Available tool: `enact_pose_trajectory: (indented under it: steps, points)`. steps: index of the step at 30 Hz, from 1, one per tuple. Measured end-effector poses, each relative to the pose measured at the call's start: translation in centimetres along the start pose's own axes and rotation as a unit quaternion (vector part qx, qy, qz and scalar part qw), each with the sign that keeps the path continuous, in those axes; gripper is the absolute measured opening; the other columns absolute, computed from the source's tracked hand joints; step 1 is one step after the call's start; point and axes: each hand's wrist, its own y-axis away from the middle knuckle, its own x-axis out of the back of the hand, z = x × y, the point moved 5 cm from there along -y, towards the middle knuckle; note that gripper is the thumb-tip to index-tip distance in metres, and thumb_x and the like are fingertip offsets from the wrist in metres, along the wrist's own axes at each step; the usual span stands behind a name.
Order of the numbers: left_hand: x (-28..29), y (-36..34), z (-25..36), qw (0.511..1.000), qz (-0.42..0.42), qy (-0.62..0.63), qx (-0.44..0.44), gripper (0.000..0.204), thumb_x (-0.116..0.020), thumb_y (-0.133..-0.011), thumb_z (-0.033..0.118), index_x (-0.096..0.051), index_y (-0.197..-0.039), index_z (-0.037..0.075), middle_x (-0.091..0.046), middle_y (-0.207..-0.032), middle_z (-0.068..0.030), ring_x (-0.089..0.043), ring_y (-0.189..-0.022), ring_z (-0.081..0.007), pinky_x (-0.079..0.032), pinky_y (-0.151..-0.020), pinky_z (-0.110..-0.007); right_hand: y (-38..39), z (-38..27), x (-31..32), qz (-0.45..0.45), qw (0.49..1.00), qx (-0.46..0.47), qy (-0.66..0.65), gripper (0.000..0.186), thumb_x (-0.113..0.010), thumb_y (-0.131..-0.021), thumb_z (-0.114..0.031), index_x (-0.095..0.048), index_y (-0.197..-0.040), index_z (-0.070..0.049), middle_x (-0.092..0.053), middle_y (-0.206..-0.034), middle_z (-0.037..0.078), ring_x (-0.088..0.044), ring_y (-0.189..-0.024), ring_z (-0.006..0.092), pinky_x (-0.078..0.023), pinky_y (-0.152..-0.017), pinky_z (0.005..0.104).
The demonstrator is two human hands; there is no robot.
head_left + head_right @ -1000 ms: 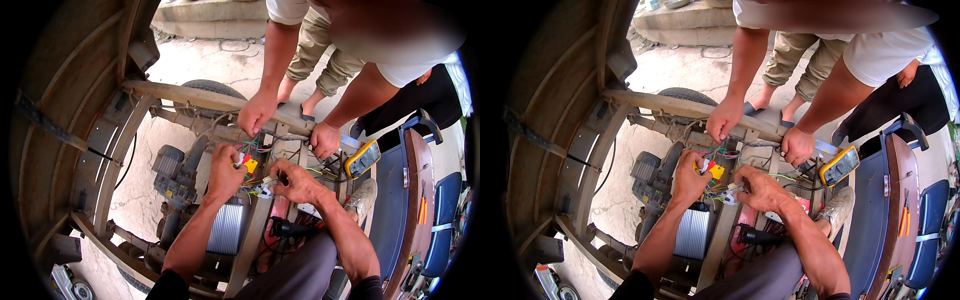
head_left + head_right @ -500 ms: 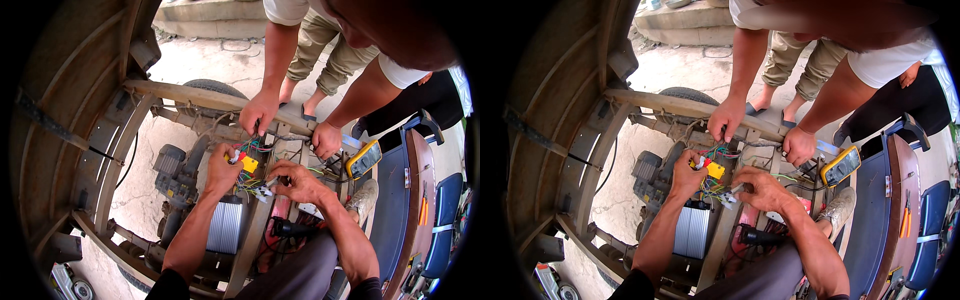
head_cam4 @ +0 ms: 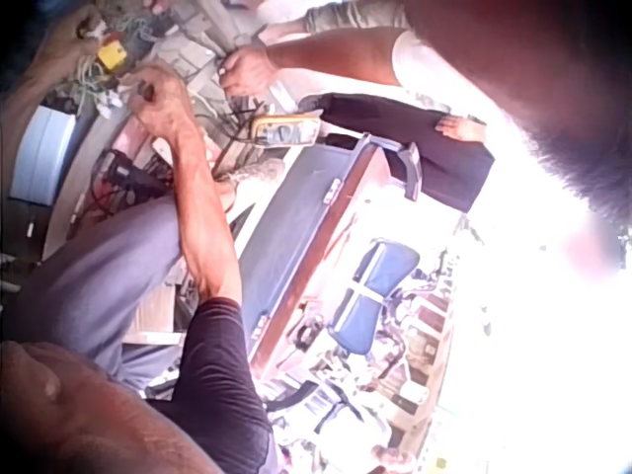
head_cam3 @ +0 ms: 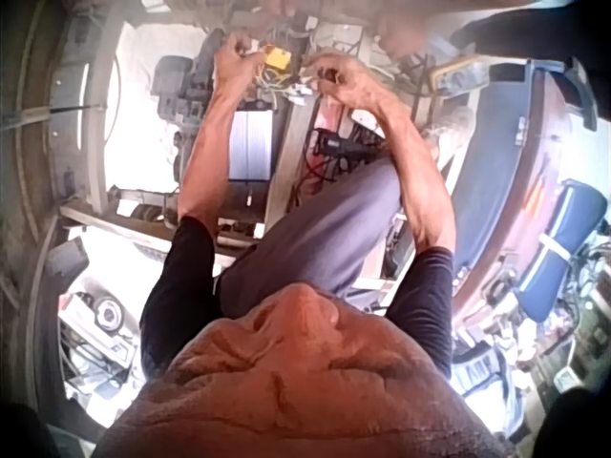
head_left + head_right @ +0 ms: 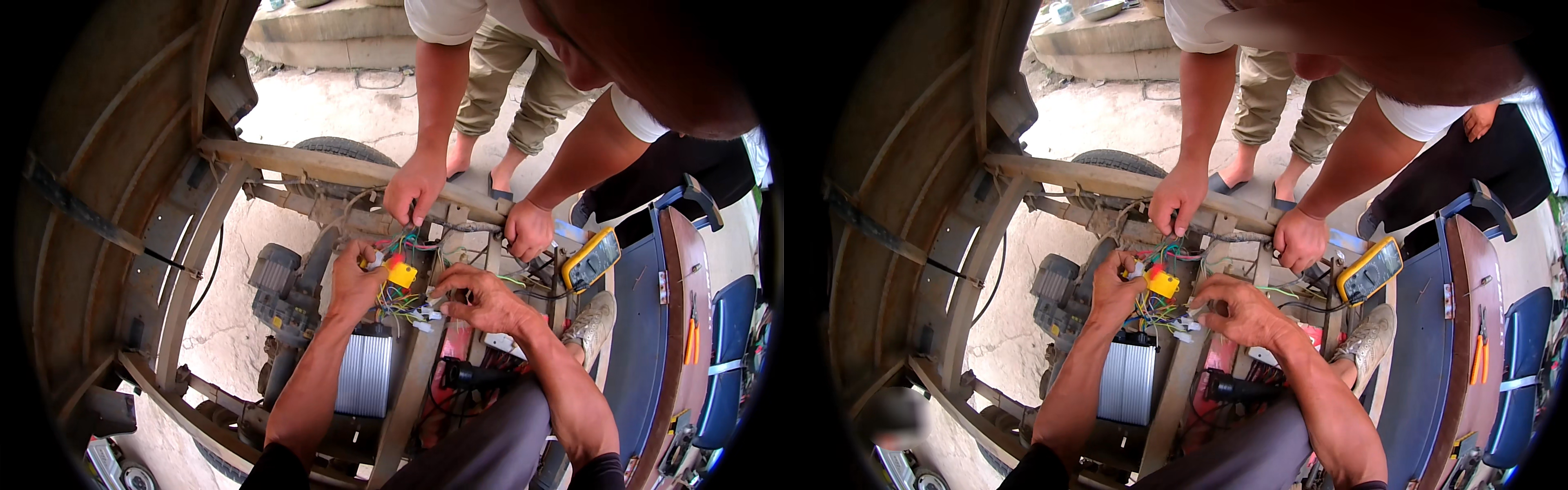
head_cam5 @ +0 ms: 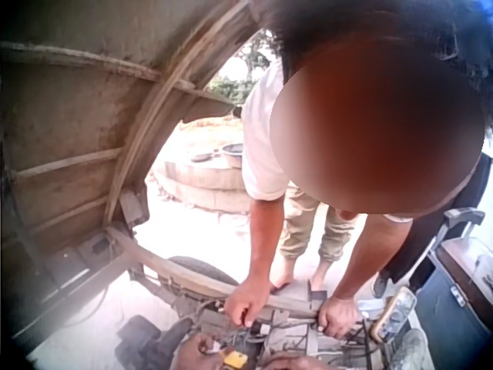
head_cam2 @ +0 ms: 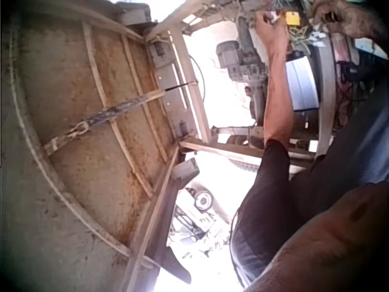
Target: The person manipulates electrical wires and connectors within the chassis of a vehicle. They use a multimeter to check connections and handle a yellow plastic component, adjusting several wires by hand.
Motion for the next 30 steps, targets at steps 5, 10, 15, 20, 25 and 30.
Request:
enact_pose_trajectory:
  steps: [5,10,15,20,25,30]
  points:
    - [-0.1,-0.1,-1.5,0.999,-0.009,0.02,0.036,0.028,-0.065,-0.067,-0.011,-0.051,-0.086,0.004,-0.065,-0.11,-0.0112,-0.061,-0.093,-0.0153,-0.049,-0.082,-0.028,0.0,1.2,0.0,0.022,0.998,-0.021,-0.054,0.027,-0.068,-0.082,-0.001,-0.07,-0.11,-0.002,-0.064,-0.112,0.01,-0.064,-0.09,0.0221,-0.053,-0.078,0.0327]
    - [-0.1,0.0,-1.8,0.989,-0.022,0.129,0.07,0.032,-0.066,-0.07,-0.008,-0.055,-0.099,0.001,-0.064,-0.105,-0.0097,-0.062,-0.089,-0.0166,-0.051,-0.079,-0.031,0.0,1.5,0.1,0.028,0.998,-0.034,-0.043,0.027,-0.066,-0.083,0.001,-0.07,-0.109,-0.003,-0.064,-0.109,0.01,-0.065,-0.093,0.0216,-0.053,-0.081,0.0332]
    - [-0.1,-0.2,-1.9,0.99,-0.034,0.116,0.075,0.035,-0.067,-0.07,-0.009,-0.057,-0.101,0.001,-0.064,-0.105,-0.008,-0.062,-0.089,-0.0168,-0.051,-0.079,-0.031,0.2,1.9,0.2,0.022,0.996,-0.053,-0.062,0.026,-0.066,-0.083,0.002,-0.07,-0.108,-0.002,-0.065,-0.109,0.01,-0.064,-0.095,0.0207,-0.052,-0.084,0.0326]
    - [-0.3,0.1,-1.4,0.995,-0.043,0.073,0.052,0.034,-0.068,-0.073,-0.007,-0.057,-0.104,0.002,-0.063,-0.1,-0.0068,-0.062,-0.089,-0.0176,-0.051,-0.08,-0.031,0.4,1.2,1.1,0.067,0.992,-0.077,-0.069,0.026,-0.066,-0.083,0.003,-0.068,-0.109,-0.001,-0.065,-0.107,0.008,-0.062,-0.092,0.0178,-0.051,-0.084,0.0311]
    - [-0.5,0.5,-0.6,1.0,-0.01,-0.023,-0.003,0.037,-0.071,-0.074,-0.004,-0.056,-0.107,0.003,-0.062,-0.102,-0.0102,-0.062,-0.092,-0.0216,-0.051,-0.084,-0.034,1.3,4.6,2.3,0.187,0.971,-0.148,0.012,0.036,-0.07,-0.086,-0.013,-0.065,-0.12,0.0,-0.069,-0.108,0.015,-0.066,-0.09,0.0239,-0.053,-0.082,0.0364]
    - [-0.6,1.3,2.3,0.97,0.048,-0.187,-0.151,0.035,-0.073,-0.076,-0.005,-0.056,-0.106,0.004,-0.059,-0.117,-0.0115,-0.062,-0.102,-0.0251,-0.051,-0.09,-0.034,1.4,5.3,1.7,0.153,0.963,-0.216,-0.045,0.043,-0.071,-0.09,-0.024,-0.062,-0.124,0.001,-0.069,-0.109,0.02,-0.066,-0.088,0.0265,-0.053,-0.083,0.0384]
